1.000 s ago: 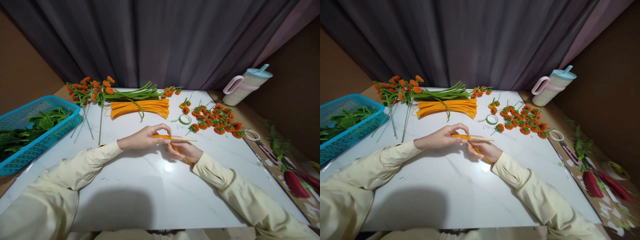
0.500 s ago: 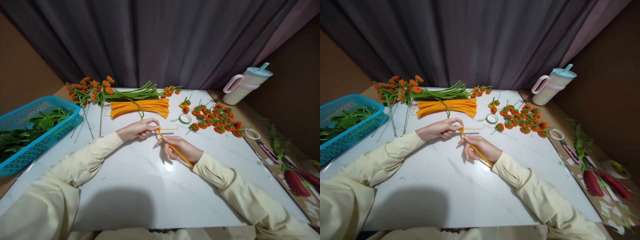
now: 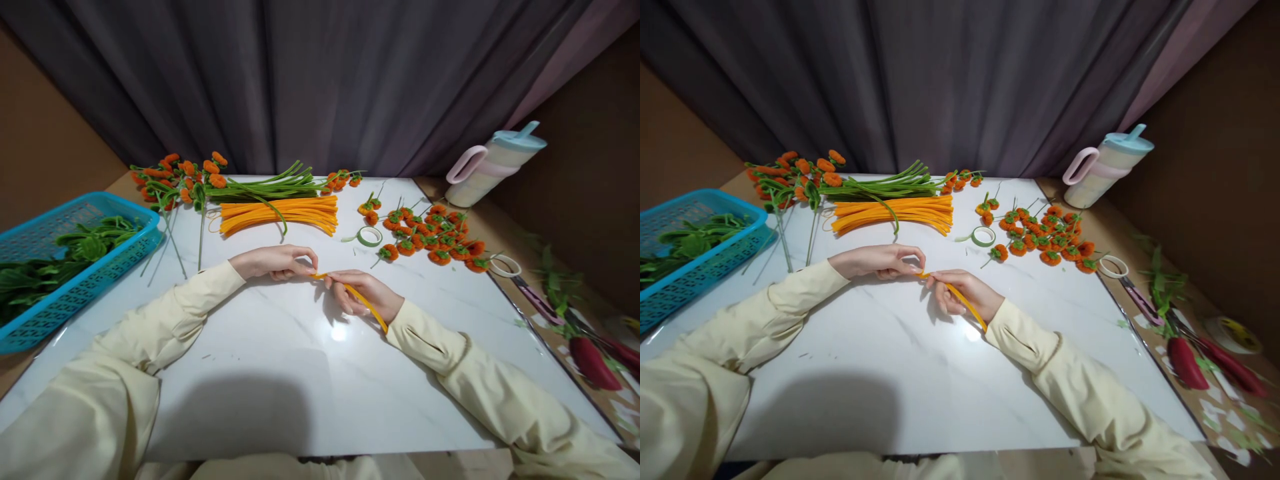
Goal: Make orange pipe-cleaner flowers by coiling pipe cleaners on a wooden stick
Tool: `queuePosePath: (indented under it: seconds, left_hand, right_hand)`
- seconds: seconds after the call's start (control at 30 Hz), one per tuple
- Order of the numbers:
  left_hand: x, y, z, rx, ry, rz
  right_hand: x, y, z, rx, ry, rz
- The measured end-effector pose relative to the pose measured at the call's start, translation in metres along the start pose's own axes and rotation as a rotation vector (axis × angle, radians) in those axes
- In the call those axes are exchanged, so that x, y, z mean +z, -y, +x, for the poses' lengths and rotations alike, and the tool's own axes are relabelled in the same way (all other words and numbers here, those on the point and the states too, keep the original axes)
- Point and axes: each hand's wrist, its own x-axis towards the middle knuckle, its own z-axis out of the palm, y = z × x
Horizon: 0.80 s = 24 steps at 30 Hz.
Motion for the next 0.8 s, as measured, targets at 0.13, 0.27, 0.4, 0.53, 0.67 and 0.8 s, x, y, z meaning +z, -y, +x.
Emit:
queuePosePath:
  seconds: [0.13, 0.27, 0.4, 0.53, 0.67, 0.8]
  left_hand:
    - [-0.004, 0.000, -0.001, -0.015, 0.029, 0.067]
    - [-0.004, -0.004, -0.003, -0.017, 0.032, 0.226]
    - [-0.003, -0.012, -0.008, 0.006, 0.010, 0.414]
    - [-0.003, -0.020, -0.012, 0.069, -0.034, 0.542]
    - [-0.005, -0.023, -0.015, 0.138, -0.067, 0.644]
    - [-0.002, -0.025, -0.018, 0.122, -0.102, 0.695]
  right_hand:
    - [-0.002, 0.000, 0.000, 0.011, 0.032, 0.062]
    - [-0.004, -0.001, 0.000, 0.023, 0.082, 0.105]
    - [-0.004, 0.000, -0.001, 0.026, 0.108, 0.100]
    - [-0.003, 0.001, -0.002, 0.003, 0.069, 0.105]
    - [-0.002, 0.002, -0.003, -0.014, 0.045, 0.114]
    - [-0.001, 0.004, -0.006, -0.023, 0.030, 0.093]
